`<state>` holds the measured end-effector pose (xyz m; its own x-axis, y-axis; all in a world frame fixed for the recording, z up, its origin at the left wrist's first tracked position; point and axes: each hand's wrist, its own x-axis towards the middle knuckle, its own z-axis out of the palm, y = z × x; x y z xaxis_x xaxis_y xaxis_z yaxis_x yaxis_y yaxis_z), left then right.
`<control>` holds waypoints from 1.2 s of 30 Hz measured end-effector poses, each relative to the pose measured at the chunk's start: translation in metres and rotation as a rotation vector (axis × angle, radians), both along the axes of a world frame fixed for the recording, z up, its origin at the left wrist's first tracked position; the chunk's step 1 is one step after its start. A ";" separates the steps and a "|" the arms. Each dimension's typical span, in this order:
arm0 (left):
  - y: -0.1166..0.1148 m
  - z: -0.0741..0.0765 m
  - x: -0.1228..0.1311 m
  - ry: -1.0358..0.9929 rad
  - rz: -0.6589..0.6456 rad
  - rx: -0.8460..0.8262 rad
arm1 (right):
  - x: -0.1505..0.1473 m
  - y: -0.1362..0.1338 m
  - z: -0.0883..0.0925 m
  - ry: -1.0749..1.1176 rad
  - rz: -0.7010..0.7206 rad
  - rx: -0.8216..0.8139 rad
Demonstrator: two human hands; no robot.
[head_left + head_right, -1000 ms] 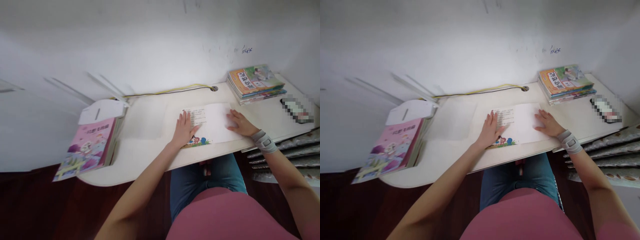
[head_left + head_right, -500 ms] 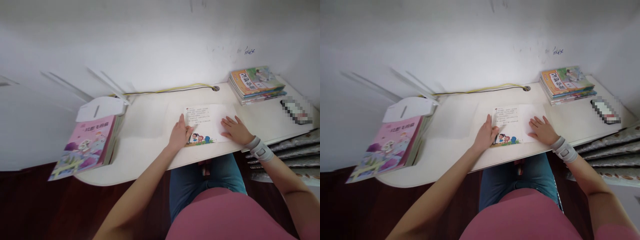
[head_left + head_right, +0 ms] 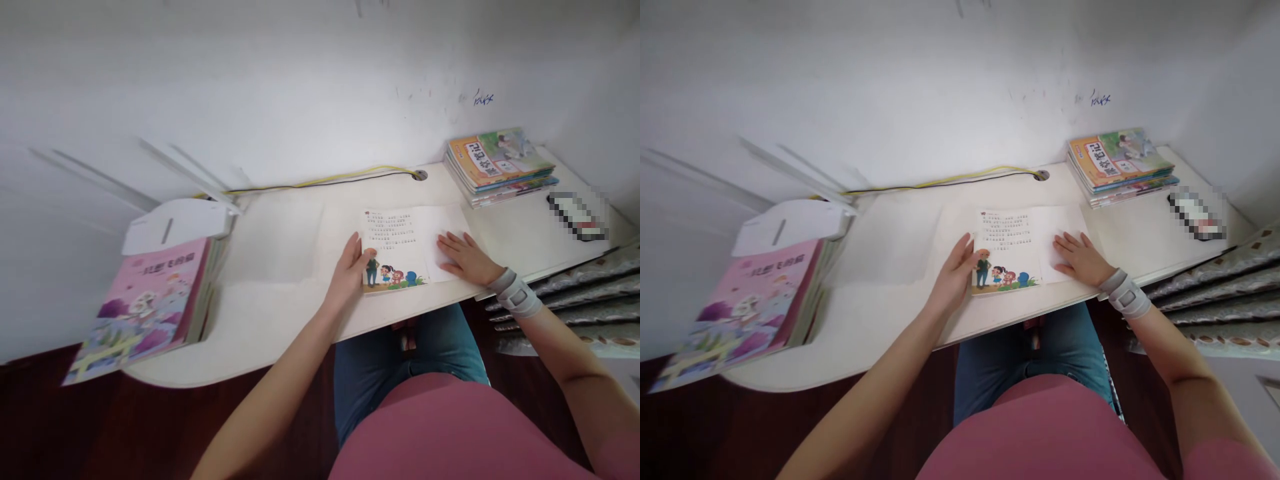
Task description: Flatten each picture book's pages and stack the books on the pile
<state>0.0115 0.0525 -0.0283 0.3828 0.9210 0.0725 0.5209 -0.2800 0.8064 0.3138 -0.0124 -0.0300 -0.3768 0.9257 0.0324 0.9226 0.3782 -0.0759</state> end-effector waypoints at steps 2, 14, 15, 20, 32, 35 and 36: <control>0.000 0.003 0.001 -0.153 0.049 -0.070 | -0.002 0.000 0.001 0.008 0.001 0.006; 0.008 0.011 -0.015 0.181 -0.297 0.100 | 0.000 -0.002 0.000 0.017 -0.011 0.020; 0.007 0.010 -0.017 0.281 -0.310 0.119 | 0.000 -0.002 0.000 0.017 -0.011 0.021; 0.006 0.003 -0.028 0.520 -0.217 0.201 | 0.002 -0.003 0.001 0.000 0.000 0.031; -0.017 0.013 -0.016 0.304 -0.196 0.329 | 0.004 -0.003 0.000 0.027 0.014 0.033; -0.019 0.009 0.011 0.426 -0.346 0.240 | 0.004 -0.004 0.000 0.027 0.010 0.038; -0.016 0.006 0.014 0.479 -0.336 0.221 | 0.004 -0.004 0.000 0.025 0.007 0.038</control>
